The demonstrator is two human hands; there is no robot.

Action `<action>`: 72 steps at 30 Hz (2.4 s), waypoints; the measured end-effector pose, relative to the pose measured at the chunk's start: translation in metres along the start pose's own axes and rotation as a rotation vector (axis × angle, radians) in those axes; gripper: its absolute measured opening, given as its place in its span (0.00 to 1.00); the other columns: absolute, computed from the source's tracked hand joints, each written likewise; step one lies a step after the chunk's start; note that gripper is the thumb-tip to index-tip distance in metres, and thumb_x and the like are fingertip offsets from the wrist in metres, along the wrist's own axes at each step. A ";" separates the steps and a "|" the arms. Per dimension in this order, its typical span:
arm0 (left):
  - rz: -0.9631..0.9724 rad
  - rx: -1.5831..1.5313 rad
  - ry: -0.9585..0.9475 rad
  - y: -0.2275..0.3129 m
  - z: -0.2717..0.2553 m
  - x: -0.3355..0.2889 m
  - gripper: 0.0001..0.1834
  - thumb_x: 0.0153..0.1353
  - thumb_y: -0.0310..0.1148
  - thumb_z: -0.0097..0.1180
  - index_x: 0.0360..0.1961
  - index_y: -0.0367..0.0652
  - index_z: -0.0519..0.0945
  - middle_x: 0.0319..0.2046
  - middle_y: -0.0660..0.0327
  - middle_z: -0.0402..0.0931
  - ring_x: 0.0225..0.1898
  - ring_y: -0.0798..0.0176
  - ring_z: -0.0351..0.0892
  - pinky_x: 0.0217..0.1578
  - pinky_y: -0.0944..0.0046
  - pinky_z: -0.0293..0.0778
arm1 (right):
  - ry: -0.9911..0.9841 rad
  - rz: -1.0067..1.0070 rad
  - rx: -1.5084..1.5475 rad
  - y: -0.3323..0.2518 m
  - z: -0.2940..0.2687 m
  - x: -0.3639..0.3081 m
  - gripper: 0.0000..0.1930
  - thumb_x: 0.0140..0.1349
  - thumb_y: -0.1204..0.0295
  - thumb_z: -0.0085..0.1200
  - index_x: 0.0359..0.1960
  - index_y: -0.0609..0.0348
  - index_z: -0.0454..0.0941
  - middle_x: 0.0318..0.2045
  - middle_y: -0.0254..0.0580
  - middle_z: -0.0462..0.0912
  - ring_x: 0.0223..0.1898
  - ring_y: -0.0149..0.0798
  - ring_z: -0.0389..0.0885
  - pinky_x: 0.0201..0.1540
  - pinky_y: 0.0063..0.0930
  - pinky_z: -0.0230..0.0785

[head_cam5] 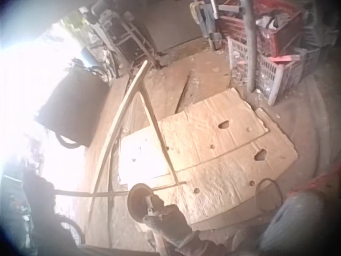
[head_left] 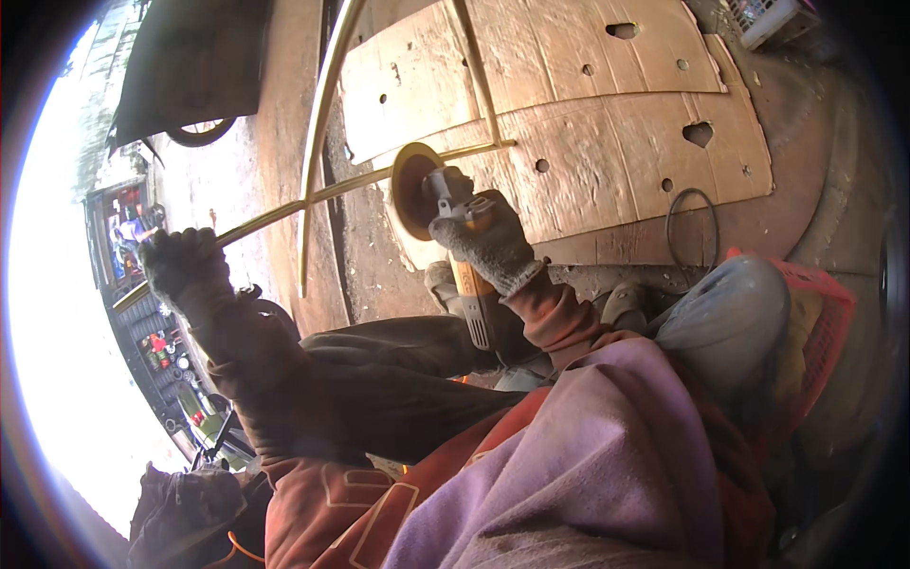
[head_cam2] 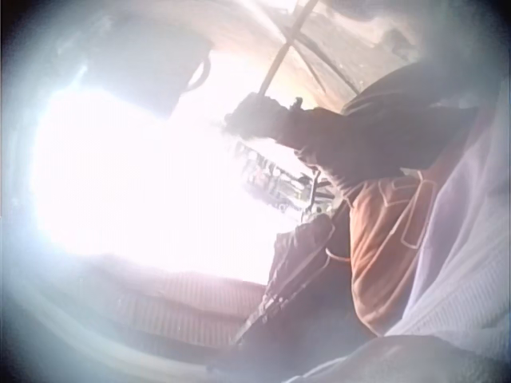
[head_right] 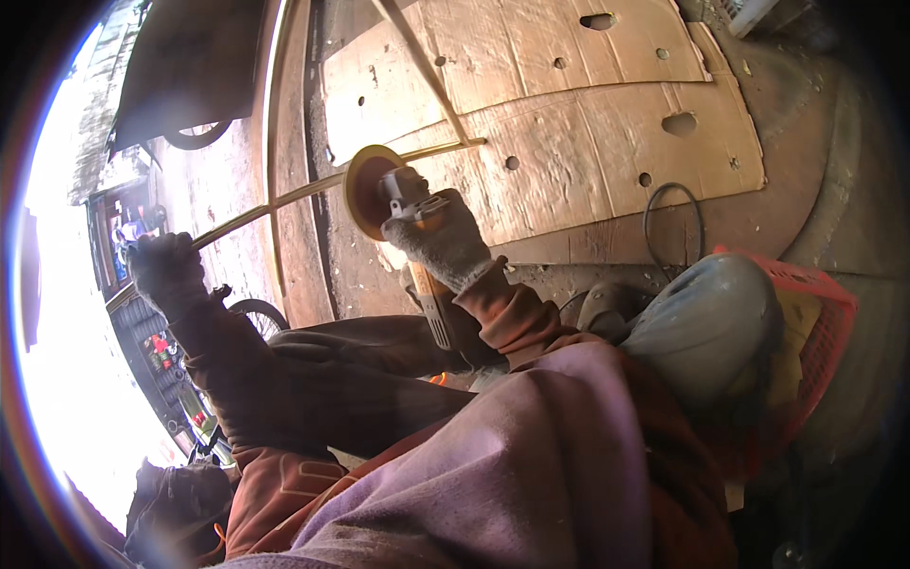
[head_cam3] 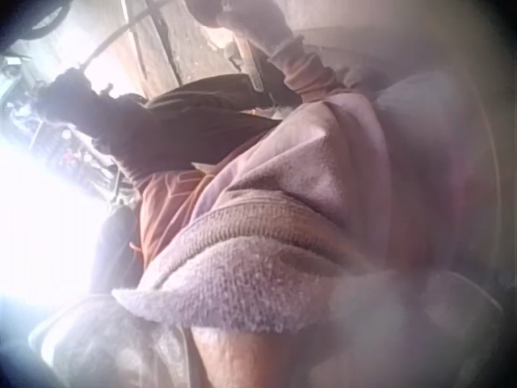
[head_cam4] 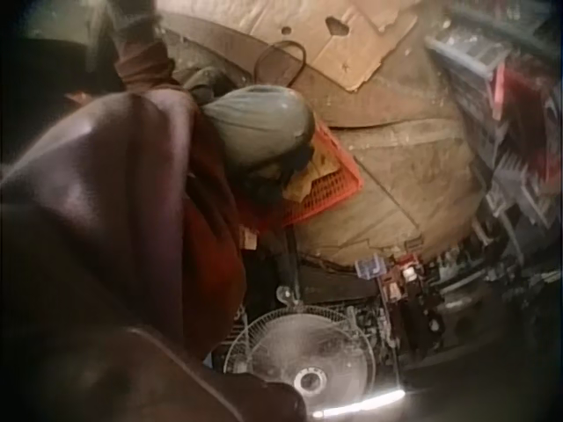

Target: The person uses an angle grinder to smooth or finish the surfaces and welded joints of a metal frame constructed from thin tubing.

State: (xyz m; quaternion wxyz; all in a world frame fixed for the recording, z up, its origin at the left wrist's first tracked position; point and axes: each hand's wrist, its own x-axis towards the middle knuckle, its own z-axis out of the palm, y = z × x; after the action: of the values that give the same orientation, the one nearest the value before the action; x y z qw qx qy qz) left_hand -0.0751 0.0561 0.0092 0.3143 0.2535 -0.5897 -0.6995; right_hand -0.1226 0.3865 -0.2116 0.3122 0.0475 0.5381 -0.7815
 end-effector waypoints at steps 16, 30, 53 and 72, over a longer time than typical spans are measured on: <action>0.038 0.059 -0.224 -0.007 -0.028 0.008 0.22 0.74 0.47 0.35 0.22 0.52 0.64 0.14 0.69 0.56 0.18 0.66 0.51 0.26 0.60 0.55 | -0.042 -0.069 0.163 -0.009 0.025 -0.011 0.15 0.55 0.67 0.70 0.35 0.62 0.79 0.33 0.39 0.83 0.34 0.29 0.81 0.40 0.27 0.77; 0.618 2.621 -0.157 0.012 -0.035 0.023 0.20 0.69 0.43 0.45 0.20 0.52 0.77 0.19 0.64 0.77 0.25 0.61 0.78 0.35 0.60 0.72 | -0.068 0.018 0.117 -0.011 0.004 -0.004 0.21 0.53 0.67 0.72 0.42 0.64 0.75 0.33 0.39 0.82 0.28 0.28 0.79 0.30 0.26 0.75; 0.659 3.145 0.064 0.016 0.074 -0.031 0.12 0.62 0.37 0.56 0.21 0.59 0.86 0.22 0.69 0.83 0.30 0.64 0.83 0.46 0.57 0.69 | -0.147 0.011 0.074 -0.025 -0.003 -0.009 0.20 0.53 0.68 0.73 0.42 0.63 0.76 0.34 0.38 0.83 0.29 0.27 0.80 0.29 0.25 0.76; 0.105 0.102 -0.079 0.002 0.027 -0.007 0.25 0.73 0.51 0.39 0.17 0.56 0.62 0.10 0.72 0.52 0.11 0.68 0.53 0.15 0.62 0.55 | -0.034 0.178 0.027 -0.008 -0.031 0.003 0.14 0.53 0.67 0.73 0.34 0.57 0.79 0.25 0.31 0.80 0.23 0.24 0.76 0.27 0.21 0.71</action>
State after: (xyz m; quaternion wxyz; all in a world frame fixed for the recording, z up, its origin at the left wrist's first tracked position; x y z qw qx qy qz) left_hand -0.0897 0.0789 0.0157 0.3137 0.2101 -0.6490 -0.6605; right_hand -0.1378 0.4137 -0.2188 0.3886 0.0862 0.5157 -0.7586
